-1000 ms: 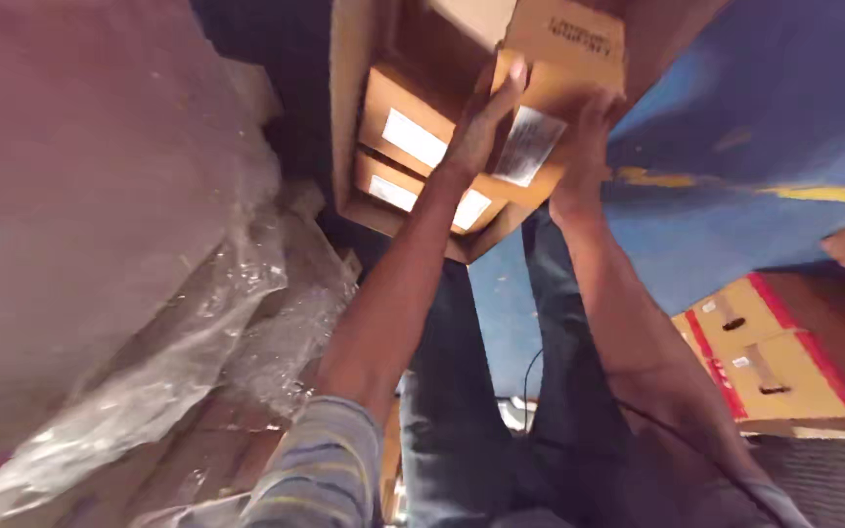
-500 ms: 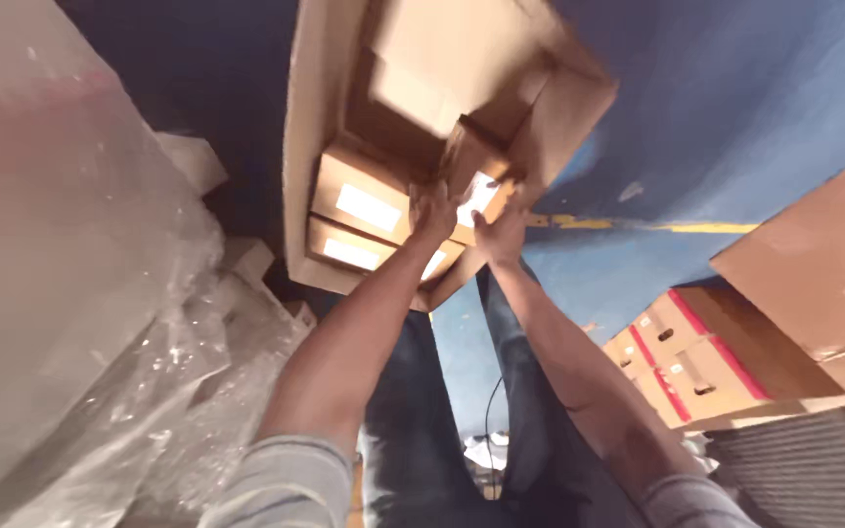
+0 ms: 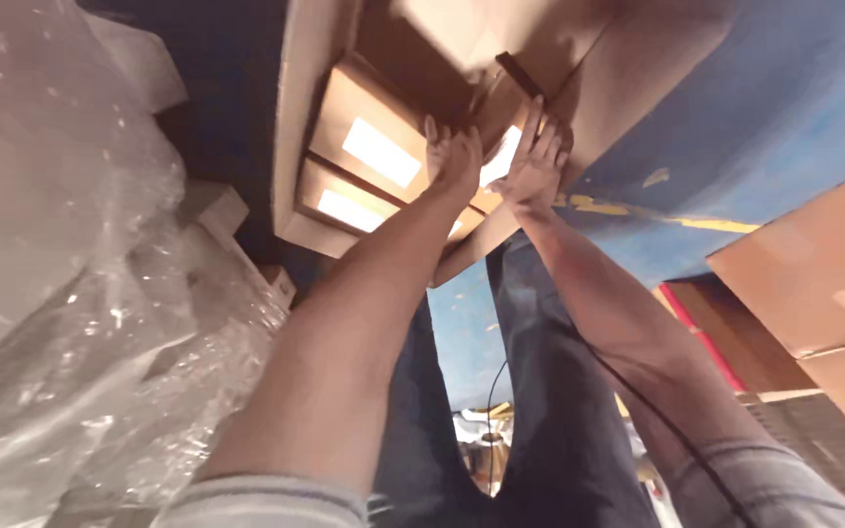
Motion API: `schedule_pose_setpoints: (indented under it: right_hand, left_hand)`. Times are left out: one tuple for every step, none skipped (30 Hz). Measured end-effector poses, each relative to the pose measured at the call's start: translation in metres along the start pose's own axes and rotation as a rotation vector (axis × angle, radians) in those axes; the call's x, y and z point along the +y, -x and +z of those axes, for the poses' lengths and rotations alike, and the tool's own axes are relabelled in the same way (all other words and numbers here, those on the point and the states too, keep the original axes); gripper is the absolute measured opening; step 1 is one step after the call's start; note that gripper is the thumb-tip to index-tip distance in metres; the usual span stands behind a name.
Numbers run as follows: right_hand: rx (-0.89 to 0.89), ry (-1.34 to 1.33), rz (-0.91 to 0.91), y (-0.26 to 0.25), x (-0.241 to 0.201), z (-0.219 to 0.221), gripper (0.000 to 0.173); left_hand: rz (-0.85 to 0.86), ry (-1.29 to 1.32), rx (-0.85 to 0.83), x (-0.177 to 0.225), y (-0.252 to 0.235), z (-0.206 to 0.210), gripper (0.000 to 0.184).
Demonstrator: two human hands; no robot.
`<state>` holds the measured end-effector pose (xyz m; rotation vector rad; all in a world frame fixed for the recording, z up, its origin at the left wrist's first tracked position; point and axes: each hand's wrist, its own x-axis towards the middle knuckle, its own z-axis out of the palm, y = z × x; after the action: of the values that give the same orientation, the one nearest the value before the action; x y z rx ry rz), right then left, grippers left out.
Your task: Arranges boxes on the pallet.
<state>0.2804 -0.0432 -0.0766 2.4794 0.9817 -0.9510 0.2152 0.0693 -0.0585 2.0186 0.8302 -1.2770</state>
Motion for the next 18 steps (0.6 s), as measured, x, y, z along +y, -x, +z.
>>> schedule_pose_setpoints:
  right_hand:
    - [-0.017,-0.023,-0.006,-0.003,-0.001,-0.003,0.149]
    - [-0.054,-0.052,-0.007,-0.002,-0.002,-0.007,0.148]
    - [-0.094,-0.110,0.003,-0.001,-0.002,-0.015,0.148]
    - [-0.110,-0.196,0.017,0.003,0.001,-0.024,0.147]
    - [-0.089,-0.315,0.028,0.014,0.003,-0.034,0.142]
    - [-0.037,-0.455,0.032,0.026,0.006,-0.043,0.133]
    - [0.008,-0.543,0.055,0.037,0.008,-0.054,0.121]
    - [0.007,-0.568,0.107,0.052,0.010,-0.066,0.111]
    - [-0.048,-0.556,0.172,0.073,0.013,-0.079,0.104]
    - [-0.145,-0.521,0.225,0.096,0.018,-0.093,0.099]
    - [-0.251,-0.482,0.239,0.121,0.024,-0.107,0.092]
    - [-0.363,-0.418,0.203,0.149,0.032,-0.120,0.084]
    - [-0.475,-0.348,0.136,0.179,0.038,-0.136,0.078]
    - [-0.583,-0.285,0.055,0.209,0.042,-0.155,0.073]
    - [-0.680,-0.250,-0.012,0.241,0.045,-0.174,0.071]
    - [-0.736,-0.232,-0.053,0.274,0.047,-0.192,0.069]
    - [-0.752,-0.230,-0.077,0.307,0.048,-0.209,0.066]
    - [-0.739,-0.244,-0.082,0.337,0.048,-0.224,0.064]
  left_hand:
    - [0.029,-0.028,0.074,-0.005,0.005,0.005,0.070]
    - [0.065,-0.023,0.149,-0.011,0.016,0.015,0.072]
    - [0.110,0.031,0.218,-0.017,0.033,0.025,0.073]
    - [0.145,0.135,0.276,-0.023,0.056,0.036,0.073]
    - [0.157,0.254,0.320,-0.030,0.086,0.049,0.071]
    - [0.140,0.375,0.342,-0.040,0.120,0.059,0.067]
    - [0.087,0.477,0.330,-0.052,0.154,0.067,0.063]
    - [0.008,0.549,0.262,-0.065,0.191,0.076,0.061]
    - [-0.079,0.605,0.184,-0.080,0.228,0.086,0.060]
    - [-0.161,0.639,0.120,-0.094,0.263,0.098,0.061]
    - [-0.230,0.663,0.083,-0.107,0.300,0.105,0.061]
    - [-0.294,0.697,0.058,-0.118,0.338,0.107,0.058]
    - [-0.338,0.726,0.075,-0.129,0.377,0.109,0.055]
    - [-0.375,0.766,0.111,-0.139,0.414,0.106,0.051]
    - [-0.402,0.820,0.157,-0.149,0.452,0.101,0.050]
    - [-0.412,0.891,0.232,-0.157,0.490,0.094,0.050]
    - [-0.402,0.960,0.343,-0.164,0.526,0.088,0.049]
    - [-0.384,1.028,0.465,-0.171,0.561,0.081,0.049]
